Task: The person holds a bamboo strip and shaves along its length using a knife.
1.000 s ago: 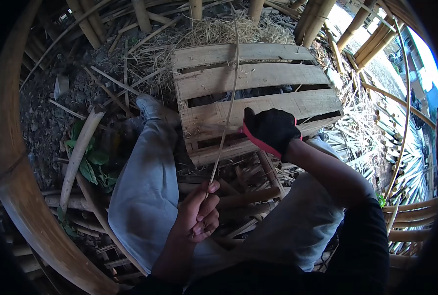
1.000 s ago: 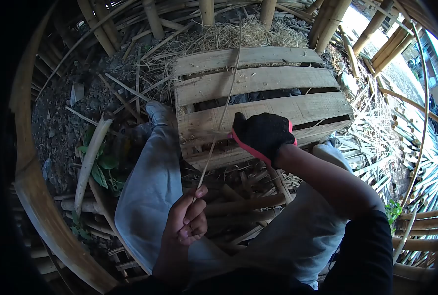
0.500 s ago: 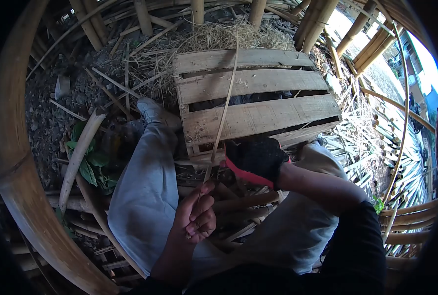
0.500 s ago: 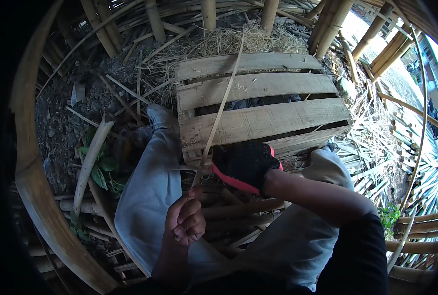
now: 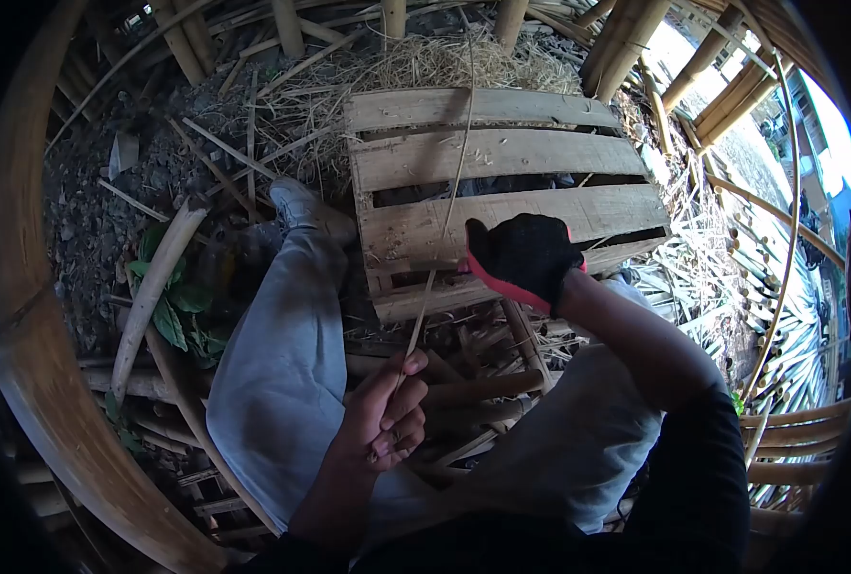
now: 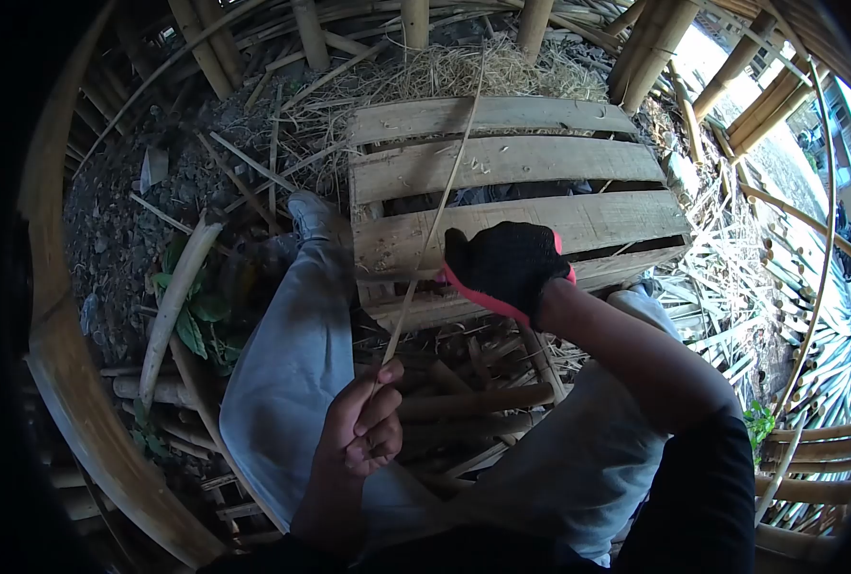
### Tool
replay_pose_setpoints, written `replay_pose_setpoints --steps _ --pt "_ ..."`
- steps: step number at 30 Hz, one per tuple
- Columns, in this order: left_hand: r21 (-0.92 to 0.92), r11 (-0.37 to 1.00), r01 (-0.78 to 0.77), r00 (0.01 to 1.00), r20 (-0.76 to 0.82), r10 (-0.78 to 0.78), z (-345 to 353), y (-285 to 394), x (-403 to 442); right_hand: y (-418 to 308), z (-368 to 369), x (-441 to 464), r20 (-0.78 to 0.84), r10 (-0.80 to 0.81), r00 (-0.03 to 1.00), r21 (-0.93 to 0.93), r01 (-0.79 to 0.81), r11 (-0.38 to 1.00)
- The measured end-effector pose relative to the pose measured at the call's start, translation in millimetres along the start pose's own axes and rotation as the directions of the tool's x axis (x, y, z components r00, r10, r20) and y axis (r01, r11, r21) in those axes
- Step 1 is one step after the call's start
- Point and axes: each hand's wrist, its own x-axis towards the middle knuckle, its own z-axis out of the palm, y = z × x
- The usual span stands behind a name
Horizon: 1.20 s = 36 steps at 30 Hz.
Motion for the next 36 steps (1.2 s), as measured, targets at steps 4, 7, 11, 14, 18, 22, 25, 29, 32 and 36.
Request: replay_pose_setpoints --steps 4,7,11,14,18,22,25,29,32,36 --pt "0.119 0.993 -0.014 0.998 -0.056 0.021 6.6 2.6 -0.8 19.1 1.0 12.7 -0.056 -0.072 0.996 -0.188 0.060 0.980" --pt "0.167 0.986 0.001 0.999 -0.035 0.005 5.7 1.6 0.1 3.7 5.8 4.3 0.086 -0.024 0.996 -0.151 0.037 0.988" --pt "0.215 0.976 0.030 0.995 -0.097 -0.009 10.8 -2.2 -2.1 26.3 0.3 18.3 -0.103 -0.096 0.990 -0.242 0.068 0.968" --pt "0.224 0.975 0.003 0.997 -0.081 0.016 9.7 -1.4 -1.2 43.1 3.7 33.2 -0.179 -0.061 0.982 -0.158 0.033 0.987" --pt "0.145 0.989 -0.007 0.999 -0.040 0.013 10.5 0.7 -3.8 5.1 -0.2 8.5 -0.006 0.001 1.000 -0.158 -0.002 0.987" --pt "0.173 0.985 0.014 0.997 -0.080 0.000 13.7 2.8 -5.4 36.5 -6.2 32.6 -0.110 0.074 0.991 -0.126 -0.087 0.988" --pt "0.279 0.960 0.018 0.998 -0.067 0.000 16.4 4.2 -5.0 57.9 1.0 48.5 -0.184 0.143 0.972 -0.070 -0.158 0.985" --pt "0.273 0.962 0.029 0.996 -0.093 -0.004 17.4 6.4 -6.0 12.3 -12.5 15.4 0.048 0.098 0.994 -0.085 -0.094 0.992" --pt "0.236 0.972 0.024 0.995 -0.102 0.000 16.1 6.6 -6.9 10.5 -11.0 16.3 0.057 0.081 0.995 -0.095 -0.076 0.993" --pt "0.145 0.989 0.012 1.000 -0.024 -0.008 18.4 6.6 -11.8 87.5 -17.3 58.8 -0.289 0.237 0.928 -0.153 -0.289 0.945"
